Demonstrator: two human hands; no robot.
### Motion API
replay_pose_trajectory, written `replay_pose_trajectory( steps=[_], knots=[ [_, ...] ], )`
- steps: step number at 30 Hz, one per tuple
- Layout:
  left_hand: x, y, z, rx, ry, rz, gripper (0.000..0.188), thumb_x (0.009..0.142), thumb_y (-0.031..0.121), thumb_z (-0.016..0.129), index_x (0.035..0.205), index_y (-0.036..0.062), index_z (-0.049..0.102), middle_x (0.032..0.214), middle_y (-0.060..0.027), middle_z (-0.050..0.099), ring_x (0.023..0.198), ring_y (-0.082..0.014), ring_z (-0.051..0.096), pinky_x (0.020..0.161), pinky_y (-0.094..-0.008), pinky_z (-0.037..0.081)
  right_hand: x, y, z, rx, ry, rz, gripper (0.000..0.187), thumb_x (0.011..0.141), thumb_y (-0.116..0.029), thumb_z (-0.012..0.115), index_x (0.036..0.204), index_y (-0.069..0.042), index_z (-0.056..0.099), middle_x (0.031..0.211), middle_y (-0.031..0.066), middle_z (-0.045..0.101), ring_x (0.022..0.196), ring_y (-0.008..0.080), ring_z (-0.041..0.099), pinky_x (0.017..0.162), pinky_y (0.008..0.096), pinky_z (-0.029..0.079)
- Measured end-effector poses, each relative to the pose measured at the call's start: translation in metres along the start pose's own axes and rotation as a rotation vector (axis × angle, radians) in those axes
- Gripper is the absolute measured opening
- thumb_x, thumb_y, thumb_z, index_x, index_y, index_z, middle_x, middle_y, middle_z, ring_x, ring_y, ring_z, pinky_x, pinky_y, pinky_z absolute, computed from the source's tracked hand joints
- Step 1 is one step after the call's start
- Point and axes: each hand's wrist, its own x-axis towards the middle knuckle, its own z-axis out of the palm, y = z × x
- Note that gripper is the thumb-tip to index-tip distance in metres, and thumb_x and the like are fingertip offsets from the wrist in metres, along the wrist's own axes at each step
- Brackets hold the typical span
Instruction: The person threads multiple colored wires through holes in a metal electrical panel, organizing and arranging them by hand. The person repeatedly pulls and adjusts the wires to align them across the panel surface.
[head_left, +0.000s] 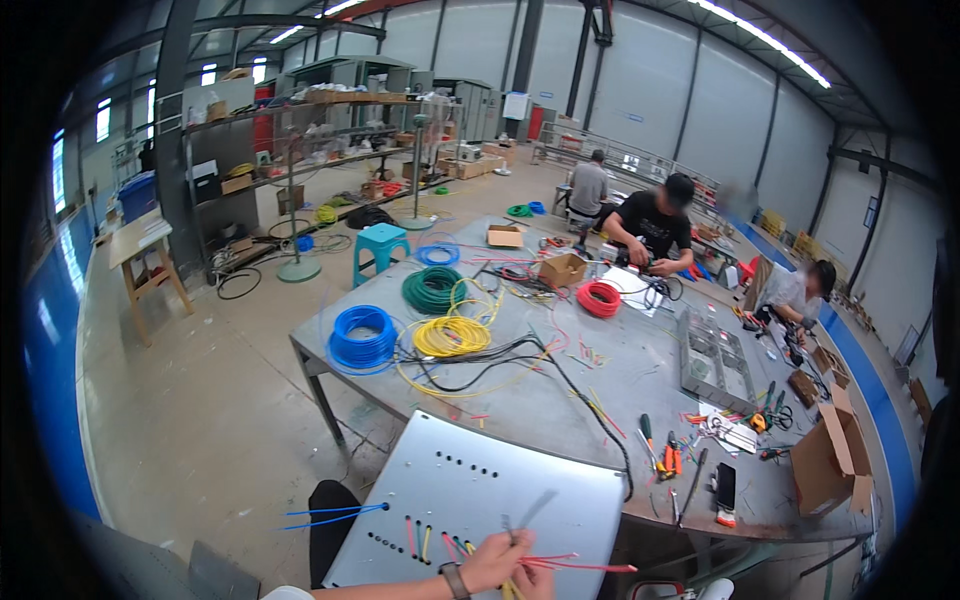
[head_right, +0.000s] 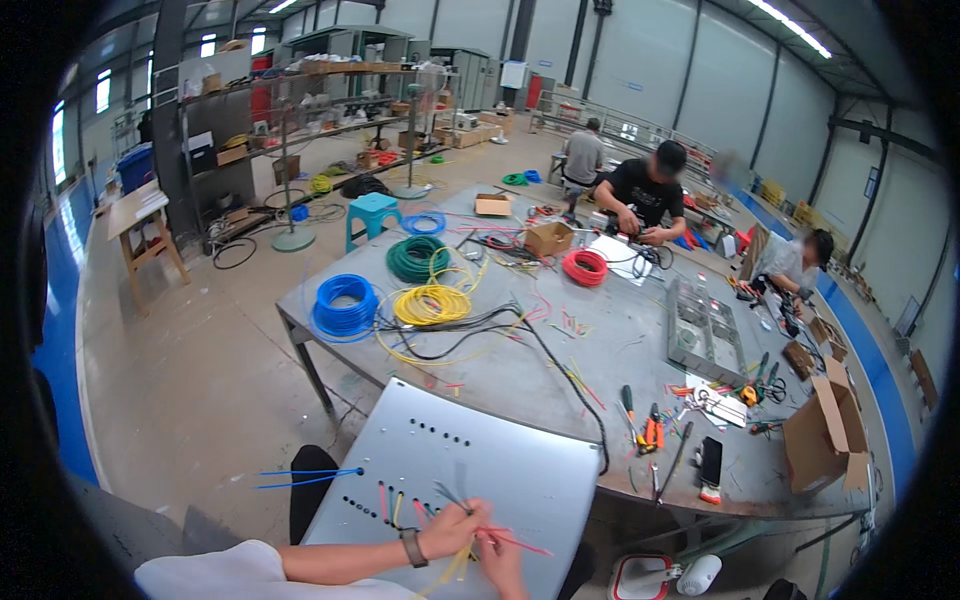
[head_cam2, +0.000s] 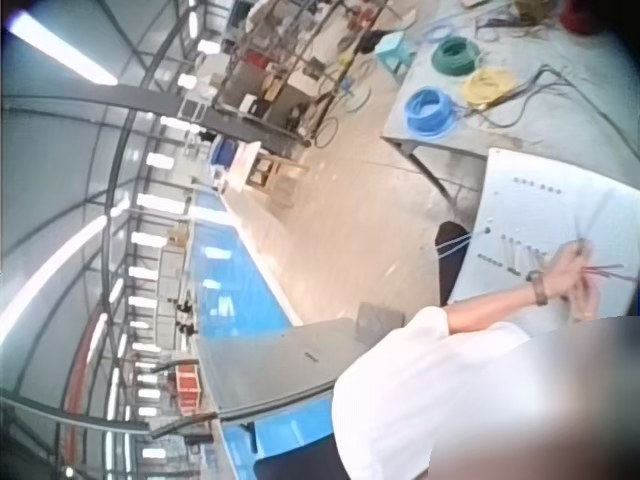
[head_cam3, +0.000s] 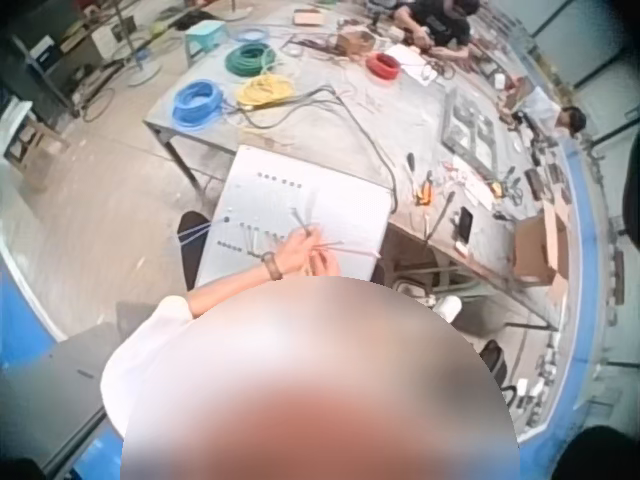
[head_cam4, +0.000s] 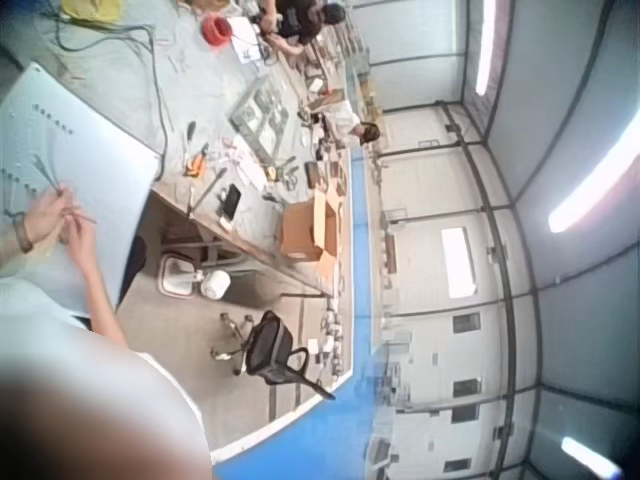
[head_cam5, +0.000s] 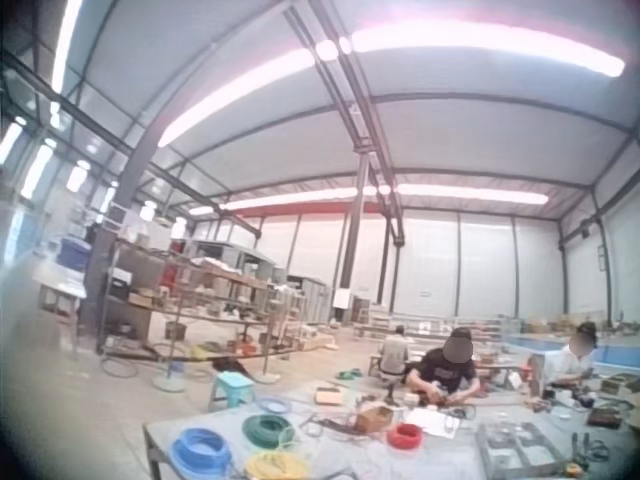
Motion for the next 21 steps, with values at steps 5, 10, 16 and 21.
replay_pose_trajectory(
  steps=[5,10,16,21],
  knots=[
    [-0.003,0.021,0.005,-0.074,-0.051,0.139,0.033,0.122,0.029,0.059,0.112,-0.0022,0.063,0.088,-0.0075,0.062,0.086,-0.0143,0.054,0.081,-0.0349,0.052,0.005,0.018,-0.001,-0.104,-0.045,0.122,0.025,0.107,-0.011,0.073,0.129,0.002,0.078,0.114,0.0162,0.083,0.111,0.0258,0.080,0.095,0.0434,0.062],
    [-0.001,0.020,-0.011,-0.002,-0.093,0.171,0.036,0.122,0.032,0.059,0.111,-0.0025,0.059,0.088,-0.0151,0.058,0.083,-0.0303,0.054,0.084,-0.0406,0.052,0.024,-0.024,-0.012,0.073,-0.090,0.149,0.025,0.109,-0.010,0.072,0.130,0.002,0.077,0.121,0.0146,0.083,0.113,0.0220,0.078,0.097,0.0404,0.062],
    [0.001,-0.017,-0.022,0.057,0.086,0.319,0.030,0.118,0.029,0.060,0.115,-0.0005,0.065,0.111,-0.0206,0.068,0.109,-0.0405,0.067,0.099,-0.0482,0.054,0.044,-0.058,-0.002,-0.010,-0.138,0.245,0.012,0.110,-0.008,0.074,0.117,0.001,0.078,0.103,0.0061,0.079,0.102,0.0168,0.075,0.089,0.0364,0.062],
    [0.008,-0.060,-0.036,0.315,-0.033,0.250,0.025,0.115,0.024,0.060,0.122,0.0028,0.071,0.116,-0.0204,0.071,0.115,-0.0434,0.069,0.101,-0.0507,0.057,0.045,-0.046,-0.005,-0.291,-0.142,0.218,0.012,0.103,-0.006,0.079,0.110,0.004,0.080,0.101,0.0050,0.080,0.093,0.0129,0.071,0.084,0.0337,0.060]
  ],
)
